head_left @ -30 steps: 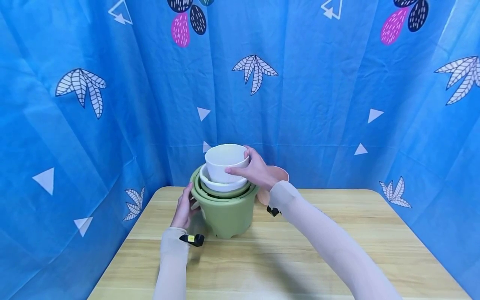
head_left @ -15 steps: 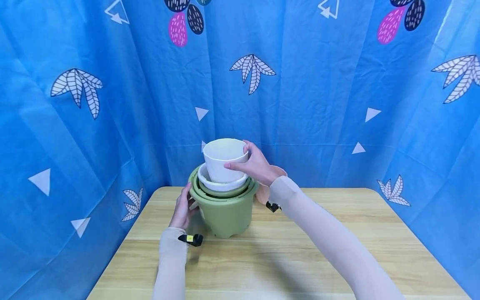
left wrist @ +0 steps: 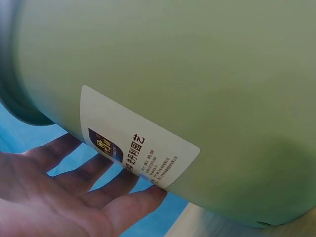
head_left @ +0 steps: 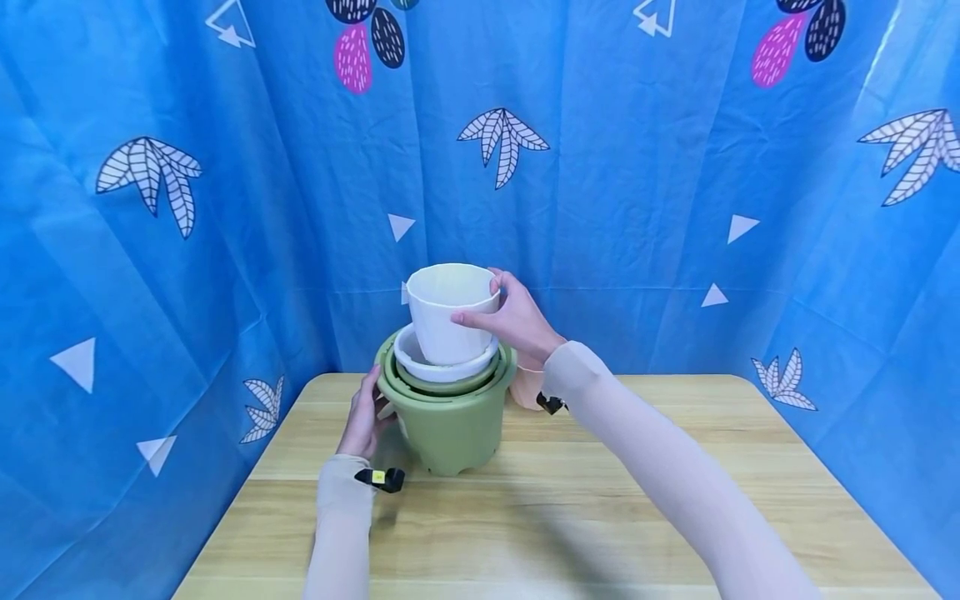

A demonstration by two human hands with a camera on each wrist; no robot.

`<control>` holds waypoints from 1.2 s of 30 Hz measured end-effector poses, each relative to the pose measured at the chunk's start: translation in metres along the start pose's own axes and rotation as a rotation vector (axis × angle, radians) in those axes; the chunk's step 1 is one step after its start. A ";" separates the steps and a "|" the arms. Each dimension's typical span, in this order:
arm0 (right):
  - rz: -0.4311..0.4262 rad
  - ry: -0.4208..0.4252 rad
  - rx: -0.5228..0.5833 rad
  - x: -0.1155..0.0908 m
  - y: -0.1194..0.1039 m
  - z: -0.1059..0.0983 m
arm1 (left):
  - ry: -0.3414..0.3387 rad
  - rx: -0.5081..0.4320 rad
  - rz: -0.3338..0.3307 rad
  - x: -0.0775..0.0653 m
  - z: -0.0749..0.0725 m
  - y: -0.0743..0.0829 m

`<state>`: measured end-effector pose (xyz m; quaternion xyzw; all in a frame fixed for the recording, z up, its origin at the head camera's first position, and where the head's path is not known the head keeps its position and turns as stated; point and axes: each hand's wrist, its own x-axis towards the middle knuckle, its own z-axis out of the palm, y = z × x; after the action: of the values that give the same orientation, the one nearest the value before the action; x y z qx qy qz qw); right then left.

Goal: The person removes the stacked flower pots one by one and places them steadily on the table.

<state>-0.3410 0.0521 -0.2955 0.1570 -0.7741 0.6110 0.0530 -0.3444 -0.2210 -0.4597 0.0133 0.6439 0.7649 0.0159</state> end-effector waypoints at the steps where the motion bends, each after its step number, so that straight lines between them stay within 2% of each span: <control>1: -0.001 0.000 0.001 0.000 -0.001 -0.001 | 0.000 0.002 0.001 0.000 0.000 0.000; 7: -0.006 -0.009 0.014 0.000 -0.005 -0.008 | -0.003 0.000 0.003 0.001 0.000 -0.002; 17: -0.062 0.056 -0.153 0.001 -0.012 -0.029 | -0.009 -0.009 0.003 0.003 -0.001 -0.002; 26: -0.069 0.084 -0.176 -0.002 -0.008 -0.052 | 0.000 0.000 -0.009 0.003 -0.002 -0.001; 36: -0.036 0.153 -0.206 -0.006 0.006 -0.082 | -0.011 0.001 -0.004 0.004 -0.003 -0.001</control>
<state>-0.3468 0.1336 -0.2825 0.1176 -0.8235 0.5373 0.1387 -0.3489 -0.2239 -0.4611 0.0164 0.6443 0.7643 0.0208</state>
